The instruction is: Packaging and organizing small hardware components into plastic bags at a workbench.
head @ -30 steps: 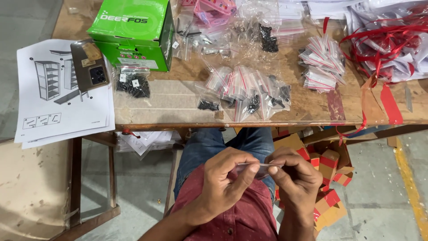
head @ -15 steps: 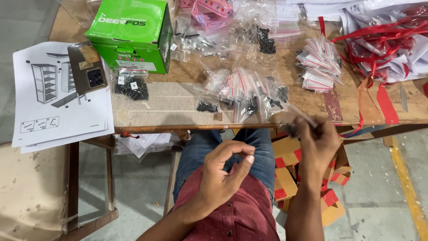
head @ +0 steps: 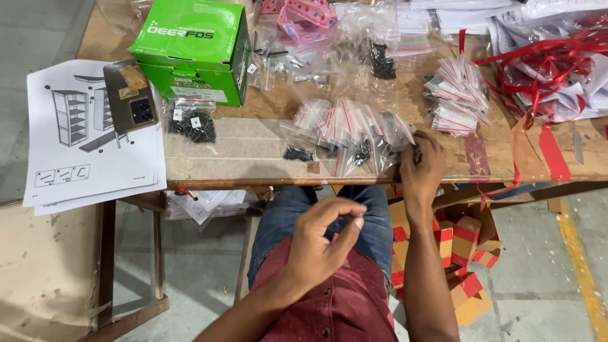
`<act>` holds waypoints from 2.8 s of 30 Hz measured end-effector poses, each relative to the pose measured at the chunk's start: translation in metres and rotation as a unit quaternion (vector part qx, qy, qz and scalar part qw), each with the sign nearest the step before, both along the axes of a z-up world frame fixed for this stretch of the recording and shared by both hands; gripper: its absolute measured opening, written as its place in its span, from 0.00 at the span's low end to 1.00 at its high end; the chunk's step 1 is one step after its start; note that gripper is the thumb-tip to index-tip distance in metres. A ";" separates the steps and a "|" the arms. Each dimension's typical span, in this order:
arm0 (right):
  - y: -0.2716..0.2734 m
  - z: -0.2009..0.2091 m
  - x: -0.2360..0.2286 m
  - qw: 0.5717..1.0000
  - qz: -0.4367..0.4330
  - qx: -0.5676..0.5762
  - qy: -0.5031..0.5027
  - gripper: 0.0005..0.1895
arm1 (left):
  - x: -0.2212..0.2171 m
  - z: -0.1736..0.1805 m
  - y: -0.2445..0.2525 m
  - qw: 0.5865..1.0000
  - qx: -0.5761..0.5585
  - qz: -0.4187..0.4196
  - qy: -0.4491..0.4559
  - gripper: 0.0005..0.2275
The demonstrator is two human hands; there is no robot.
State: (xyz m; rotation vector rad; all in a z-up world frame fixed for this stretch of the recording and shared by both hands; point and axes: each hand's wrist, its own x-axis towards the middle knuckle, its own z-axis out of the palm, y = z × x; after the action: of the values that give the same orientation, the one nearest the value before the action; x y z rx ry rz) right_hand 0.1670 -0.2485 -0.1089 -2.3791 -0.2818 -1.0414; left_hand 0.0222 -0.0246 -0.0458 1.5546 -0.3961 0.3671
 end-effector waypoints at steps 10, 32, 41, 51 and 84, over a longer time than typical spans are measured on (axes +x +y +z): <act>-0.002 -0.007 -0.004 0.993 0.006 0.116 -0.007 0.08 | 0.177 0.004 -0.055 0.890 0.374 0.139 -0.222 0.19; 0.025 -0.006 0.012 0.995 0.064 0.055 0.052 0.16 | 0.225 -0.002 -0.071 0.902 0.427 0.027 -0.054 0.05; 0.044 0.031 -0.040 0.948 0.081 0.307 0.002 0.09 | 0.159 0.010 -0.009 0.898 0.382 0.106 -0.188 0.12; 0.095 0.111 0.005 0.923 0.342 0.166 0.051 0.20 | 0.096 0.017 0.047 0.944 0.168 0.230 -0.165 0.07; 0.179 0.013 0.395 0.896 0.365 -0.248 0.054 0.08 | 0.143 -0.024 0.103 0.971 0.066 0.222 0.063 0.05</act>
State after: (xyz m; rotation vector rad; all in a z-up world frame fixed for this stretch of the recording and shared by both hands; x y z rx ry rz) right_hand 0.5619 -0.0696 -0.0961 -2.3828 -1.4146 -0.5016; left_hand 0.1649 0.0784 -0.0699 1.7844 0.0336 0.5930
